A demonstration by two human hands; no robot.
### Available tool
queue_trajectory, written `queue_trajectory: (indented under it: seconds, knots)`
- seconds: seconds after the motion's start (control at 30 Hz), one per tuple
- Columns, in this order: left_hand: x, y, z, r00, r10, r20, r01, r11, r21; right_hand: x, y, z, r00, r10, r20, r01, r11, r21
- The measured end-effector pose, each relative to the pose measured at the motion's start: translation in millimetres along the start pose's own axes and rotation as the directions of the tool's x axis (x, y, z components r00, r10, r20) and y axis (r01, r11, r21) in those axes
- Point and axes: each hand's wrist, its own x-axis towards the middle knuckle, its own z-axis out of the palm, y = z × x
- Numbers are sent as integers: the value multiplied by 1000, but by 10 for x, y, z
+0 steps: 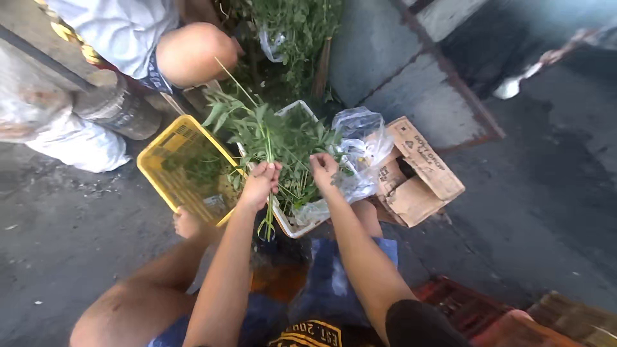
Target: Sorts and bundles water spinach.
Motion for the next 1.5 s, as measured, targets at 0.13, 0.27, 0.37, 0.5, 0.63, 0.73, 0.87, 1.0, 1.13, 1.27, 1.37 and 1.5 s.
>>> queue_trajectory:
  seconds: [0.13,0.27,0.37,0.5,0.63,0.73,0.87,1.0,1.13,1.27,1.37,1.5]
  knots:
    - [0,-376,98,996,-89,13,90,991,-96,403,-550,213,971,-213,-108,218,975,36]
    - [-10,-754,161,971,-233,55,239,956,-171,1127,-1014,621,918,-321,234,390,837,-383]
    - [-78,-961,188,947,-313,69,320,918,-234,1566,-876,991,792,-147,593,562,555,-613]
    - [-129,-1073,126,935,-339,100,354,895,-272,1709,-579,1224,704,74,706,668,268,-694]
    - [-111,-1124,-78,938,-312,154,347,872,-345,1889,-426,1215,667,-212,714,745,181,-642]
    - [-117,-1247,-254,944,-288,163,330,850,-410,2145,-523,943,556,-456,695,790,29,-613]
    - [-63,-1299,-307,949,-270,161,314,833,-455,2312,-1081,252,512,-500,699,769,-97,-632]
    - [-46,-1252,-124,966,-226,129,259,798,-544,1981,-1326,-492,685,-479,549,644,46,-764]
    - [-29,-1043,173,999,-38,33,50,743,-667,1029,-1265,-720,782,-484,392,611,475,-634]
    - [-130,-724,442,996,-3,-91,-52,805,-592,77,-568,-437,860,-365,356,488,792,-367]
    - [-251,-603,501,978,-17,-208,-81,887,-454,-648,-244,-165,876,-300,376,422,855,-301]
    - [-337,-688,389,939,-72,-337,-60,928,-366,-1120,-42,88,877,-289,385,436,814,-383]
